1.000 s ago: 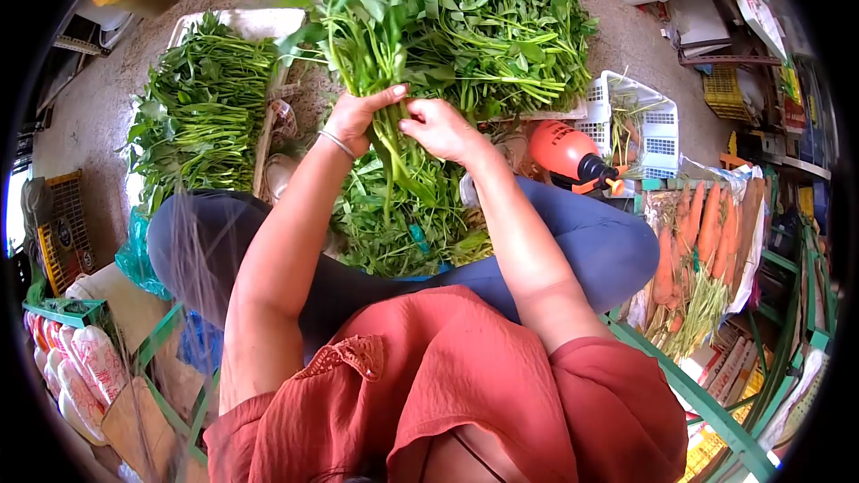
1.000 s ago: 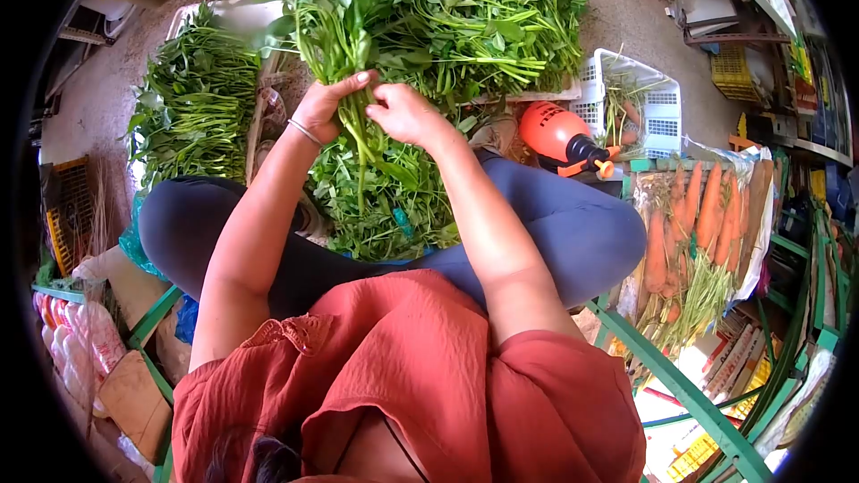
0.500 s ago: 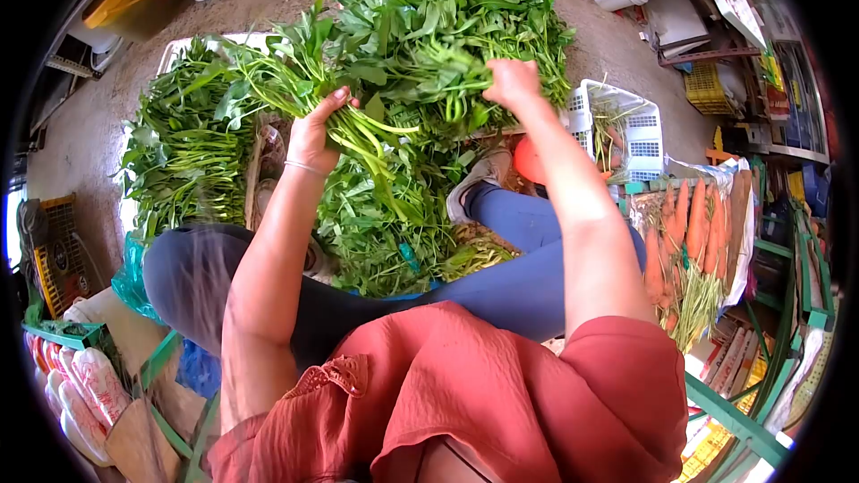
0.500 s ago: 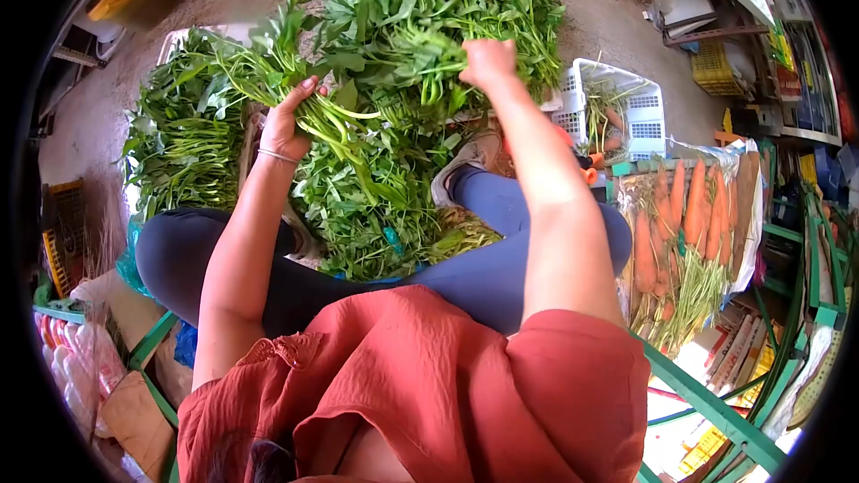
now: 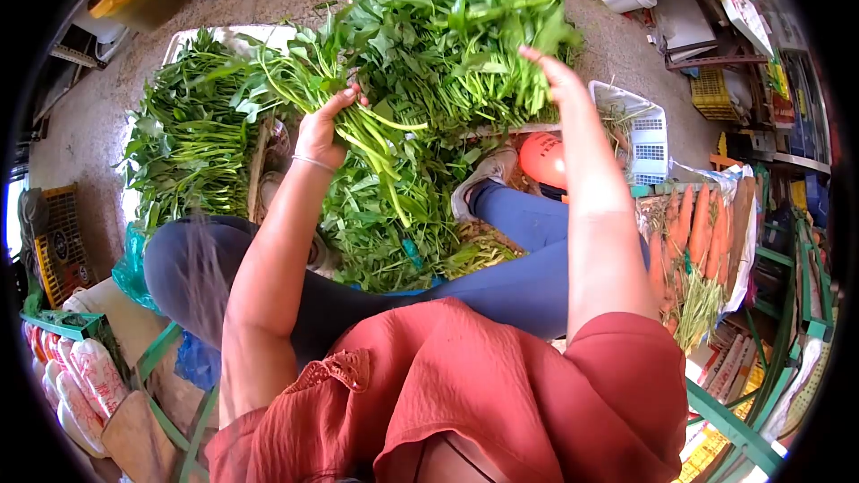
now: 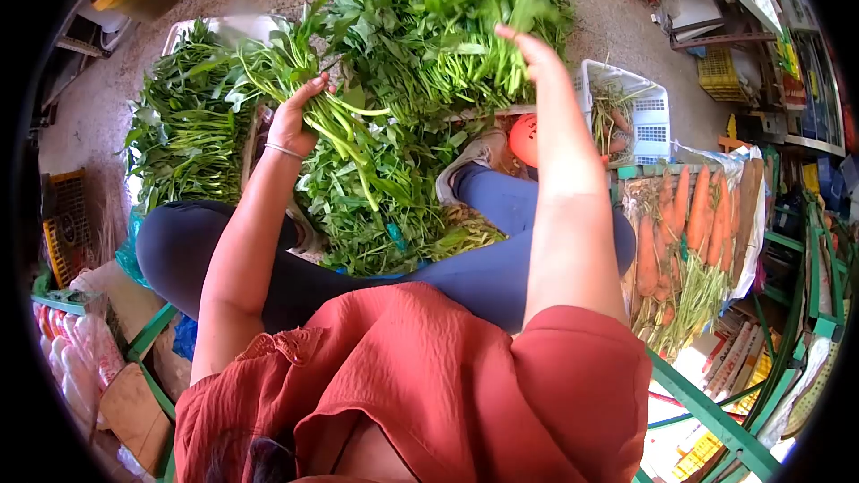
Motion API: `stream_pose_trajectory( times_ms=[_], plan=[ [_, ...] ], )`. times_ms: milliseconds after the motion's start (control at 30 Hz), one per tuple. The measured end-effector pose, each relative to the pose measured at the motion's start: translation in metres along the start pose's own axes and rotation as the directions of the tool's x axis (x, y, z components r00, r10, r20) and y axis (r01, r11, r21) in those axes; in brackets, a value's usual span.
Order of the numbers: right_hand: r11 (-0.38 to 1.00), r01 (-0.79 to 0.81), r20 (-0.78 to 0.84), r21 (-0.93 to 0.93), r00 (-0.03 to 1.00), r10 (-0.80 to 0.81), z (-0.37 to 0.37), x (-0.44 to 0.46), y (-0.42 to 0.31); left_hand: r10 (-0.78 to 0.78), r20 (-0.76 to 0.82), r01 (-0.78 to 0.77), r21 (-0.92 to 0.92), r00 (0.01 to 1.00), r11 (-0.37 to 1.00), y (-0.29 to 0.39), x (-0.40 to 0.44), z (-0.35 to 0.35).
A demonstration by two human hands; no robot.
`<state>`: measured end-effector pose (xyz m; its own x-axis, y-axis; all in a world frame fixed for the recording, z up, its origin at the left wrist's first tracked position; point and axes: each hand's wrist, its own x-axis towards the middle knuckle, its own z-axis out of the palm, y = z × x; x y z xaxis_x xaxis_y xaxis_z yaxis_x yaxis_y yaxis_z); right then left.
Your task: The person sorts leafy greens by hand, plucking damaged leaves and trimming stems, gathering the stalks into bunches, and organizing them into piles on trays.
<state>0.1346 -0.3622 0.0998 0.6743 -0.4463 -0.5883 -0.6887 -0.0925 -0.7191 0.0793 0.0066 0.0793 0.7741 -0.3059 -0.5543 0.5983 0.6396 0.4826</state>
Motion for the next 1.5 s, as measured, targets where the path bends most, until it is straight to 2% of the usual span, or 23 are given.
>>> stream_pose_trajectory(
  times_ms=[67,133,233,267,333,400,467,500,533,600,667,733,800,867,933,1000,1067,1167,1200,1233,1300,1400,1500],
  plan=[
    [0.996,-0.015,-0.154,-0.093,0.988,0.0,0.004,0.02,0.022,-0.003,-0.017,0.003,0.001,1.0,1.0,0.0,-0.001,-0.001],
    [0.998,0.01,-0.073,0.057,0.997,-0.005,0.006,0.012,0.018,-0.046,-0.049,0.047,0.016,0.998,0.999,0.0,-0.003,0.0],
    [0.914,0.259,-0.381,-0.312,0.847,-0.37,0.008,0.0,0.009,-0.028,0.001,0.028,-0.018,1.0,0.999,-0.004,0.004,-0.007],
    [0.913,0.263,-0.377,-0.313,0.848,-0.373,0.01,-0.005,0.007,-0.045,0.026,0.045,-0.028,0.999,0.999,-0.003,0.005,-0.01],
    [0.656,0.149,-0.62,-0.74,0.228,-0.751,0.029,-0.061,-0.009,-0.056,0.079,0.059,-0.045,0.995,0.997,-0.004,0.005,-0.009],
    [0.557,0.447,-0.546,-0.7,0.166,-0.821,0.051,-0.106,-0.012,-0.084,0.1,0.089,-0.05,0.991,0.995,-0.005,0.003,-0.004],
    [0.516,0.82,-0.38,-0.249,0.407,-0.831,0.093,-0.112,0.014,-0.084,0.12,0.09,-0.048,0.989,0.995,-0.003,-0.004,0.003],
    [0.664,0.747,-0.11,0.031,0.663,-0.74,0.115,-0.123,0.027,-0.09,0.132,0.1,-0.072,0.987,0.992,-0.004,-0.005,0.005],
    [0.771,0.542,0.136,0.334,0.782,-0.609,0.133,-0.143,0.029,-0.099,0.145,0.113,-0.095,0.985,0.989,-0.005,-0.007,0.006],
    [0.872,0.222,0.505,0.437,0.742,-0.442,0.15,-0.153,0.034,-0.137,0.26,0.162,-0.074,0.956,0.984,-0.002,-0.011,0.01],
    [0.928,0.094,0.662,0.362,0.674,-0.327,0.165,-0.14,0.049,-0.156,0.361,0.189,-0.059,0.919,0.98,-0.001,-0.016,0.013],
    [0.929,0.152,0.643,0.338,0.683,-0.346,0.162,-0.147,0.042,-0.116,0.293,0.129,-0.025,0.949,0.991,0.003,-0.019,0.014],
    [0.903,0.403,0.562,0.15,0.717,-0.413,0.154,-0.143,0.044,-0.126,0.27,0.085,0.16,0.955,0.983,0.007,-0.021,0.012],
    [0.718,0.644,0.521,-0.262,0.721,-0.457,0.14,-0.138,0.049,-0.047,0.179,0.008,0.212,0.983,0.977,0.007,-0.02,0.009],
    [0.715,0.676,0.472,-0.178,0.696,-0.541,0.13,-0.163,0.055,-0.005,0.118,-0.02,0.208,0.993,0.978,0.007,-0.013,0.003],
    [0.778,0.603,0.52,-0.175,0.727,-0.447,0.124,-0.172,0.087,0.072,0.062,-0.08,0.14,0.995,0.987,0.01,-0.011,-0.001],
    [0.677,0.424,0.586,-0.602,0.81,0.013,0.115,-0.18,0.108,0.139,-0.025,-0.136,0.093,0.99,0.986,0.016,-0.006,-0.007],
    [0.651,0.243,0.372,-0.72,0.926,0.066,0.092,-0.193,0.081,0.074,0.066,-0.068,-0.086,0.995,0.994,0.021,-0.009,-0.009],
    [0.679,0.263,0.134,-0.685,0.962,-0.237,0.088,-0.162,0.102,0.058,0.109,-0.048,-0.096,0.992,0.994,0.02,-0.009,-0.009],
    [0.777,0.304,0.005,-0.552,0.933,-0.361,0.077,-0.142,0.087,0.054,0.113,-0.044,-0.088,0.992,0.995,0.017,-0.01,-0.008],
    [0.68,0.287,-0.302,-0.675,0.733,-0.61,0.066,-0.098,0.071,0.062,0.01,-0.062,-0.068,0.998,0.996,0.008,-0.008,-0.006],
    [0.69,0.097,-0.44,-0.717,0.705,-0.556,0.063,-0.073,0.043,0.052,0.039,-0.049,-0.074,0.998,0.996,0.005,-0.008,-0.001],
    [0.718,0.096,-0.471,-0.689,0.693,-0.545,0.054,-0.068,0.037,0.016,0.06,-0.017,0.017,0.998,1.0,0.002,-0.008,-0.002]
  ],
)
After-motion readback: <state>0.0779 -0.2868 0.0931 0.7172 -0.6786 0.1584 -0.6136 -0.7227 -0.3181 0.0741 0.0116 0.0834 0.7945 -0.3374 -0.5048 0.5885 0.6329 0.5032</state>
